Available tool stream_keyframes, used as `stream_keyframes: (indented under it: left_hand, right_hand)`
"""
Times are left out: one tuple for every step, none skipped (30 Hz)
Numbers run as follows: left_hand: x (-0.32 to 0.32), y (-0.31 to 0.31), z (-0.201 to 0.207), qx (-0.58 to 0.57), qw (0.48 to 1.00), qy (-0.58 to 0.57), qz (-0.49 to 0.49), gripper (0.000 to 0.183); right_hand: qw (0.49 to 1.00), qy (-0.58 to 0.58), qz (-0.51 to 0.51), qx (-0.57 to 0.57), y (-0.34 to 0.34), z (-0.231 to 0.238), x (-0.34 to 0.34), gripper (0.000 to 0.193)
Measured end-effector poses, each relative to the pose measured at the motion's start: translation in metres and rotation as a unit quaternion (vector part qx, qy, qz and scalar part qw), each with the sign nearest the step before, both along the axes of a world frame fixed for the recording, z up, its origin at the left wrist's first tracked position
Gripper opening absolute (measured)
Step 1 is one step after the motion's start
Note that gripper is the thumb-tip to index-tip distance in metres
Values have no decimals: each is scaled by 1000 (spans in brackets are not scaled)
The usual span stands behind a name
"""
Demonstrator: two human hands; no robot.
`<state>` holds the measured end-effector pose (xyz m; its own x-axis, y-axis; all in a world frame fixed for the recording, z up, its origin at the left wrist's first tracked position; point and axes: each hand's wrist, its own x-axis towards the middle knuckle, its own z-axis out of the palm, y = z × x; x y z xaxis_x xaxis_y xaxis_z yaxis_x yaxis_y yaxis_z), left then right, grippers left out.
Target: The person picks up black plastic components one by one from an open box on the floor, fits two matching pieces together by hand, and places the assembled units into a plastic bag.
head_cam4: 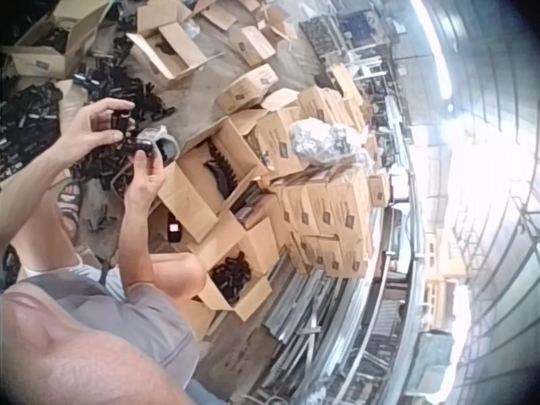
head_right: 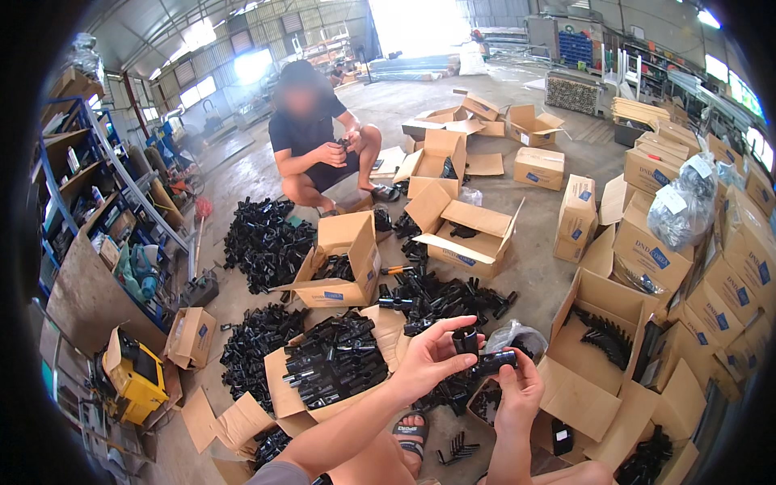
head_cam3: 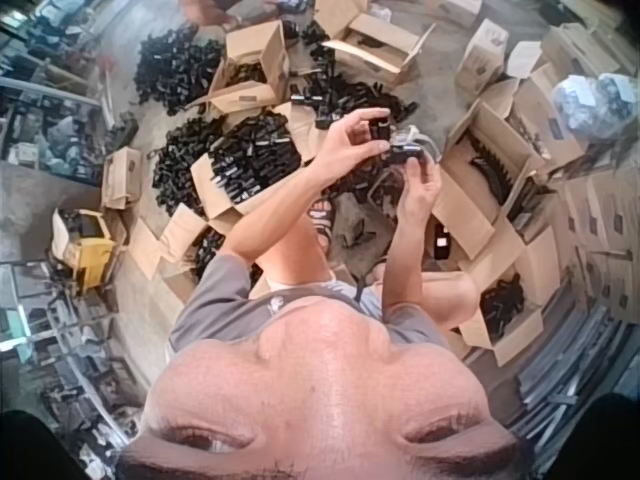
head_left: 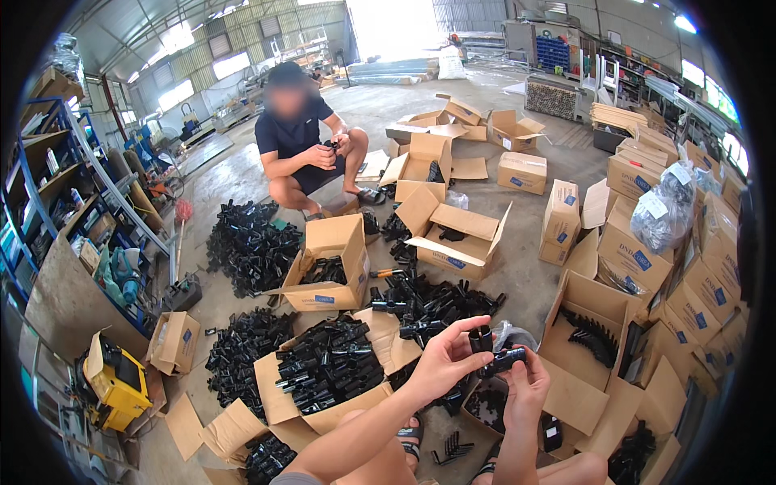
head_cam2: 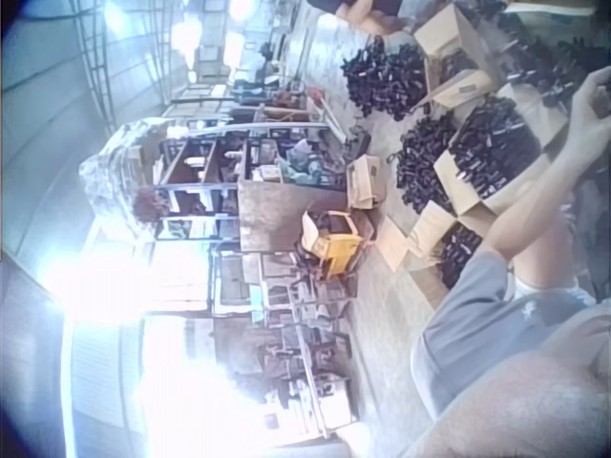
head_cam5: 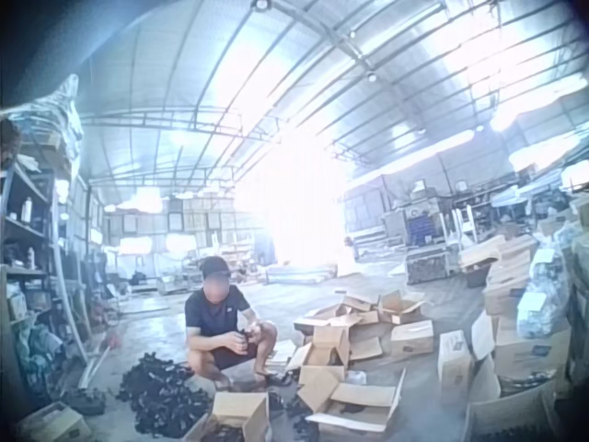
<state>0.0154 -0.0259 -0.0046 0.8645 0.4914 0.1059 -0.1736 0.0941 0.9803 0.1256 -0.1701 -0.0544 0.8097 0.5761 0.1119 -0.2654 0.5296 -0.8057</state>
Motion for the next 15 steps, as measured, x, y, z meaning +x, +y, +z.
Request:
stream_keyframes:
  left_hand:
    - [1, 1, -1, 1, 1000, 1, 4, 56]
    - [1, 0, -2, -2, 1000, 3, 5, 57]
    - [2, -1, -2, -4, 1000, 3, 6, 57]
    - [3, -2, 1, -22, 999, -24, 6, 56]
    - [4, -4, 1, -45, 998, -52, 7, 56]
    - [4, -5, -1, -68, 995, -75, 9, 56]
    - [3, -5, 0, -66, 995, -80, 8, 57]
    - [2, -6, 1, -65, 994, -85, 8, 58]
    - [2, -4, 0, -40, 996, -81, 4, 57]
    - [0, -2, 0, -1, 999, -39, 16, 53]
    - [-2, -1, -2, 37, 999, 3, 27, 50]
    - [-2, -4, 3, 35, 999, 2, 35, 47]
    - [-2, -4, 8, 36, 998, 0, 43, 45]
    - [2, 2, 6, 50, 998, -11, 44, 46]
    - [2, 3, 1, 56, 997, -18, 47, 47]
  right_hand:
    - [1000, 0, 0, -1, 0, 0, 0, 37]
    - [1000, -6, -2, -4, 0, 0, 0, 37]
    - [1000, -12, -5, -6, -1, 0, 1, 37]
    - [1000, -12, -7, -9, -1, 1, 1, 37]
    - [1000, -13, 4, -6, -1, 2, 2, 36]
    - [1000, -14, 15, -2, -1, 2, 2, 36]
    - [1000, -17, 23, -3, 0, 3, 2, 36]
    - [999, -18, 31, -10, -1, 5, 3, 35]
    - [999, -19, 38, -13, -2, 2, 4, 35]
    - [999, -20, 45, -17, -3, -1, 6, 36]
    - [998, -14, 56, -17, -2, 1, 6, 37]
    - [998, -6, 63, -20, -3, 1, 6, 38]
    - [997, -17, 64, -36, -4, 0, 8, 40]
    - [998, -9, 59, -29, 6, 1, 13, 41]
    - [997, -5, 61, -36, 2, -2, 10, 41]
